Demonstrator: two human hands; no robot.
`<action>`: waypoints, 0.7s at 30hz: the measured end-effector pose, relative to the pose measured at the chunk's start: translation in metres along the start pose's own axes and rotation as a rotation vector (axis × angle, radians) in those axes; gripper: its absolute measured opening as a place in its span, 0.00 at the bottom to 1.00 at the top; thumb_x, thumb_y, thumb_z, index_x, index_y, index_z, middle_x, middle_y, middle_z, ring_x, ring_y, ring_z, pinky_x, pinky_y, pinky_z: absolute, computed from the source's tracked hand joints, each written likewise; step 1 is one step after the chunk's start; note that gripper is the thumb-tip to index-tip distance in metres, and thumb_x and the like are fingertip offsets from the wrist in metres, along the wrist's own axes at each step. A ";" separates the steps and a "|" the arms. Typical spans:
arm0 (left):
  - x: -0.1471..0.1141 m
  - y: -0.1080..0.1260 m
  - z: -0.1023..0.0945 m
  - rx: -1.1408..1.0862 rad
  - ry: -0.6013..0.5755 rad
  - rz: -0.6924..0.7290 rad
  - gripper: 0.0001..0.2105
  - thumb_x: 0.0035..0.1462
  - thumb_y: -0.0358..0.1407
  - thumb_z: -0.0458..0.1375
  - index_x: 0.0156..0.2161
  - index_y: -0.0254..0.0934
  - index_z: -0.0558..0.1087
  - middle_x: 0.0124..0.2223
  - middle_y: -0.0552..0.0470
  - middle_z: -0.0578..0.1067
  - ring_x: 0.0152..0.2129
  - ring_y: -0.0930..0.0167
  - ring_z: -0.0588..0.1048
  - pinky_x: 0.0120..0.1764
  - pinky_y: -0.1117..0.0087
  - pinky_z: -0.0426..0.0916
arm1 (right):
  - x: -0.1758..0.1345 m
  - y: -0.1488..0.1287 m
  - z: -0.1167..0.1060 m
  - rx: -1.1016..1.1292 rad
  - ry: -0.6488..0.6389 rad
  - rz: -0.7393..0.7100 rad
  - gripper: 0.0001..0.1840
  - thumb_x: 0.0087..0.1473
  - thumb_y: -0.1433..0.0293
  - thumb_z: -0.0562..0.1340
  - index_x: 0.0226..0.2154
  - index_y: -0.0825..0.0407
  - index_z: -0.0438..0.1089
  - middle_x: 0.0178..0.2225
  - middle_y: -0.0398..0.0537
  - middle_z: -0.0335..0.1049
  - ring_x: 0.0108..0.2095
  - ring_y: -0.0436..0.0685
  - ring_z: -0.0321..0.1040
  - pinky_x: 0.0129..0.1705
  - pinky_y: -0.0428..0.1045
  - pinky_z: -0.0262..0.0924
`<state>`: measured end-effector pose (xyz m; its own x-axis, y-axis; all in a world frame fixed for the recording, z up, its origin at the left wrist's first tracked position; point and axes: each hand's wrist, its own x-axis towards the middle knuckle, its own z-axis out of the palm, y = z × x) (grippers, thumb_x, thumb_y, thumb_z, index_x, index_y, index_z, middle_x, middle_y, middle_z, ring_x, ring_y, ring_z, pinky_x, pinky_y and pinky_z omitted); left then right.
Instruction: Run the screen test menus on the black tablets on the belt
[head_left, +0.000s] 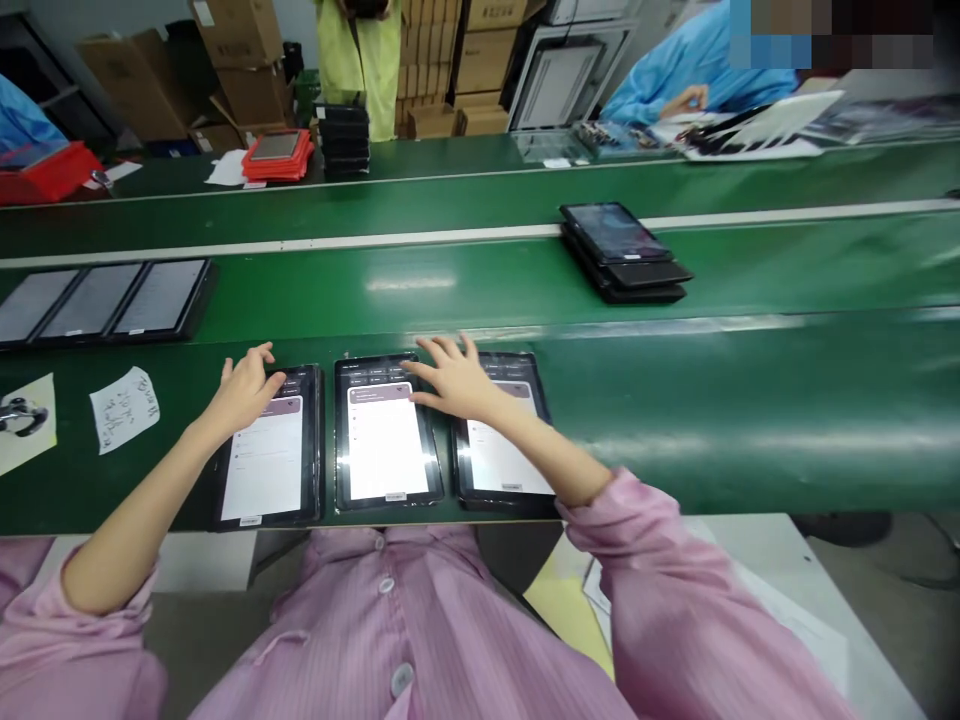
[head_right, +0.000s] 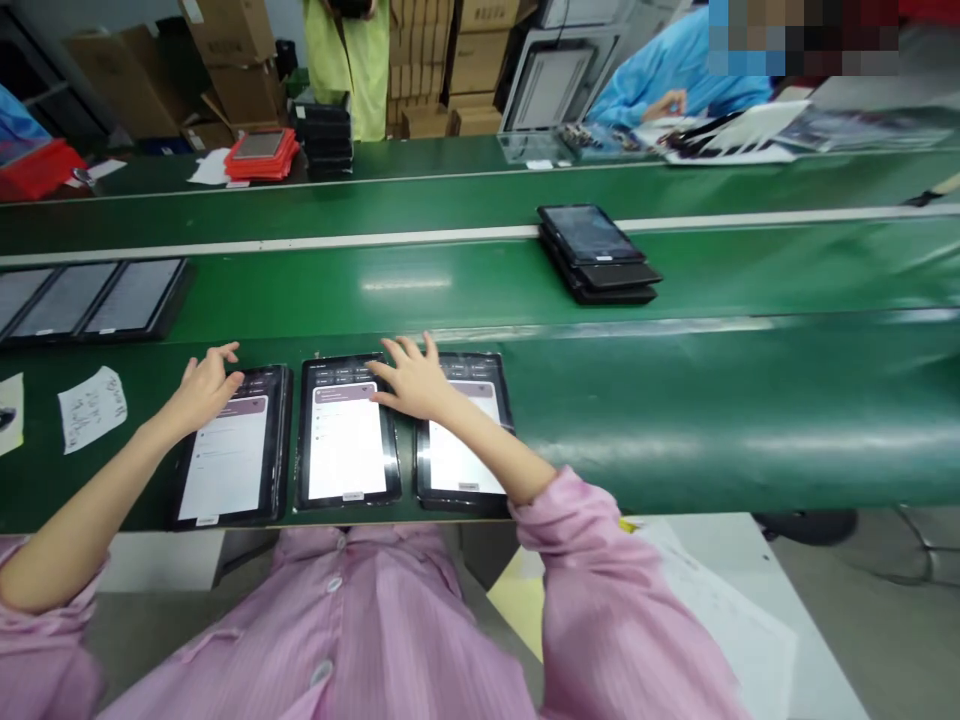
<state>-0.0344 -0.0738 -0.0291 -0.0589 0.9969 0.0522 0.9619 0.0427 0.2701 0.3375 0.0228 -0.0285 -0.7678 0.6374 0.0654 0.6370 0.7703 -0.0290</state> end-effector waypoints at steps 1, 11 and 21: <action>0.009 0.002 0.000 -0.017 -0.034 0.003 0.26 0.66 0.53 0.38 0.55 0.35 0.64 0.64 0.35 0.66 0.59 0.51 0.66 0.62 0.37 0.52 | 0.007 -0.006 0.005 -0.010 -0.001 -0.004 0.30 0.62 0.47 0.56 0.62 0.40 0.66 0.68 0.57 0.53 0.66 0.75 0.48 0.63 0.79 0.36; 0.082 0.026 -0.001 -0.036 -0.477 0.103 0.37 0.63 0.58 0.31 0.45 0.40 0.78 0.48 0.45 0.78 0.48 0.61 0.75 0.52 0.63 0.67 | -0.071 0.099 0.009 0.143 0.215 0.439 0.26 0.68 0.58 0.46 0.46 0.45 0.79 0.57 0.56 0.68 0.57 0.67 0.61 0.60 0.67 0.52; 0.115 0.036 -0.016 0.074 -0.707 0.076 0.37 0.58 0.65 0.35 0.37 0.42 0.80 0.43 0.46 0.81 0.36 0.63 0.77 0.42 0.66 0.68 | -0.097 0.126 0.027 0.242 0.334 0.452 0.26 0.65 0.59 0.48 0.41 0.44 0.81 0.54 0.54 0.70 0.56 0.65 0.63 0.61 0.66 0.50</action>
<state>-0.0107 0.0412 0.0019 0.1721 0.8004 -0.5742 0.9736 -0.0495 0.2229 0.4901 0.0585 -0.0657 -0.3369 0.8919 0.3017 0.8310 0.4323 -0.3502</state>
